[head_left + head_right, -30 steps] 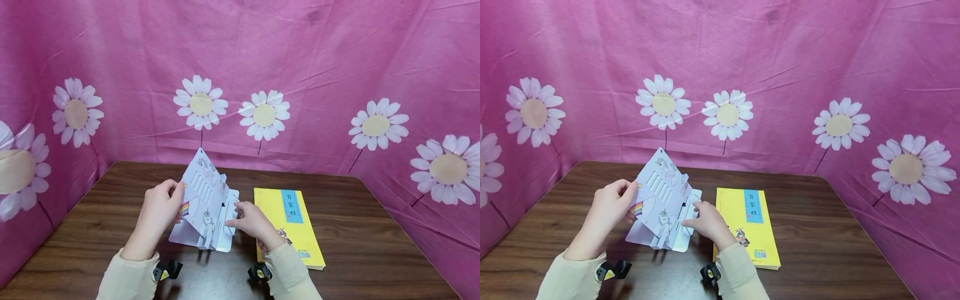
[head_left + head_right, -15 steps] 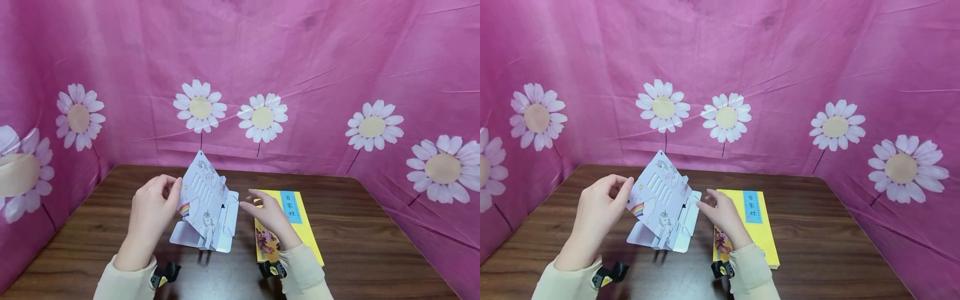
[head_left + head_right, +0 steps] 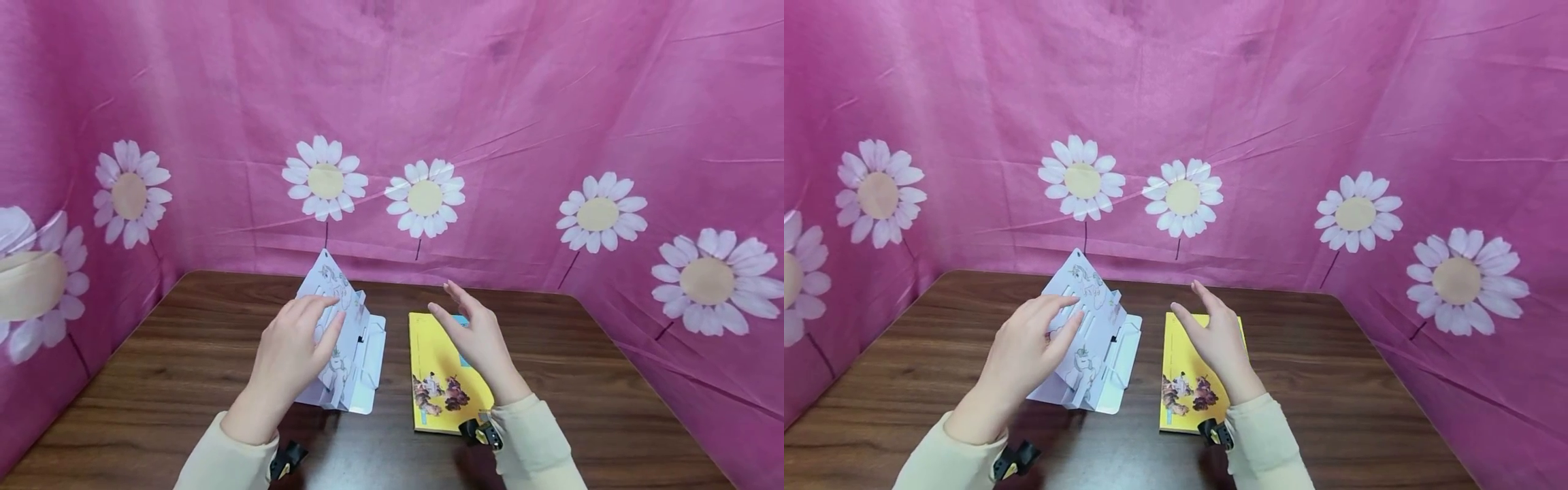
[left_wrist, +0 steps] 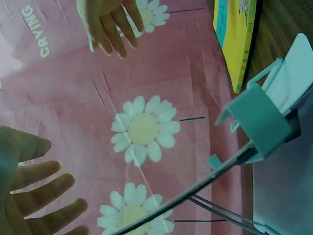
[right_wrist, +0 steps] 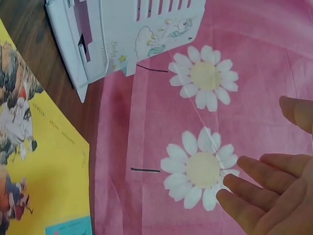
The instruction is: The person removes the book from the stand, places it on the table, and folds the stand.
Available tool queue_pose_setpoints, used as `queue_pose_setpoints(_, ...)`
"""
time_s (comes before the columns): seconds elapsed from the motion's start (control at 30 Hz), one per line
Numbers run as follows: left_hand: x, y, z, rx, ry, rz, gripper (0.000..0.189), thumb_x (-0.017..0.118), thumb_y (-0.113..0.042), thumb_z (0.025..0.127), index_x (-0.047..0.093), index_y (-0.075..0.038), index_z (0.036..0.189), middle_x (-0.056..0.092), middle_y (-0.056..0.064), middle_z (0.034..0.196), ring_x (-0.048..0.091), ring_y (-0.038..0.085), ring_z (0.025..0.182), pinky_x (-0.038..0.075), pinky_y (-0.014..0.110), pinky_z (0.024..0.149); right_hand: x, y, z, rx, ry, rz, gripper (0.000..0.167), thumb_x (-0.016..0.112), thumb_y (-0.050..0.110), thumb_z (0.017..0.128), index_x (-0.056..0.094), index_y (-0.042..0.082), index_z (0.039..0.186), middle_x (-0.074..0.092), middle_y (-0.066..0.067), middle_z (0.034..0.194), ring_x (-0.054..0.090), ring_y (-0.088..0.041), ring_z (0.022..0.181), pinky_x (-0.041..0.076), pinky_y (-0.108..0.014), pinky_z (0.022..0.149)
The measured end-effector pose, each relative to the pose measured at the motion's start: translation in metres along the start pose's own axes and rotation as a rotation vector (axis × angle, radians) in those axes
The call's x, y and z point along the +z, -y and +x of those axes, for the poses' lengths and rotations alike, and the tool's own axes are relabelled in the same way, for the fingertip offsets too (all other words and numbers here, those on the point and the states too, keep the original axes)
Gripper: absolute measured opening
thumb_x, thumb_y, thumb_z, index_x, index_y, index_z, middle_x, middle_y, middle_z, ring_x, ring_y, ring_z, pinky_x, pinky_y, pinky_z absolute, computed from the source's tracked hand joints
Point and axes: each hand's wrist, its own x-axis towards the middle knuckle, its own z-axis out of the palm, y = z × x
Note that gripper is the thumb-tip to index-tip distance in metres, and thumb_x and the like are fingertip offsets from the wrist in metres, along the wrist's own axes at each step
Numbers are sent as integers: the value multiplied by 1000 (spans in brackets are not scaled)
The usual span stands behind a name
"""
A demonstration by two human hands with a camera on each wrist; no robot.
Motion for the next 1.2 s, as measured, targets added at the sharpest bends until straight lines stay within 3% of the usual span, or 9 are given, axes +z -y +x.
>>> queue_pose_setpoints(0.23,-4,10,0,6,-68,45,27,72,-17,86,72,0,107,73,15,103,63,36,98,51,49,87,-4,-2,-8,17,12,-3,75,62,52,94,36,16,154,44,-3,155,39,-31,143,33,-55,115)
queue_pose_setpoints(0.33,-9,14,2,-69,-53,33,30,71,-14,87,69,6,110,71,22,107,62,41,100,50,51,90,-4,-3,-11,36,13,13,73,63,50,94,36,16,154,43,-3,155,38,-31,144,33,-52,116)
queue_pose_setpoints(0.4,-15,15,3,-172,10,26,36,69,-14,89,65,9,117,69,25,112,62,44,103,50,53,91,-4,-4,-13,39,12,15,72,63,48,95,37,15,153,43,-5,155,37,-30,144,33,-50,116)
queue_pose_setpoints(0.53,-24,16,7,-399,206,-10,52,67,-20,91,54,7,133,67,26,118,64,45,106,50,57,89,-2,-6,-16,44,13,19,70,64,43,95,38,13,153,44,-6,155,36,-29,145,34,-47,116)
queue_pose_setpoints(0.63,-25,16,8,-472,292,-30,59,69,-19,89,49,5,139,67,26,119,64,45,106,50,56,88,0,-8,-17,44,6,31,68,65,40,95,39,12,152,46,-6,153,38,-28,144,35,-47,116)
queue_pose_setpoints(0.73,-23,17,6,-456,285,-24,57,70,-9,85,51,6,137,68,26,117,65,44,105,51,55,87,3,-10,-18,38,6,47,66,65,39,96,41,11,151,48,-7,151,41,-30,142,37,-47,115)
queue_pose_setpoints(0.87,-19,14,4,-401,221,-16,50,67,1,82,57,6,131,70,25,114,66,43,101,52,54,85,10,-11,-19,39,24,94,66,64,40,96,42,9,150,49,-10,151,42,-32,141,37,-48,115)
queue_pose_setpoints(1.2,-3,-3,6,-251,92,-87,45,67,6,78,63,7,123,71,24,110,70,39,96,56,51,79,25,-10,-20,73,46,168,65,67,37,94,44,9,149,49,-8,150,43,-28,141,38,-48,114)
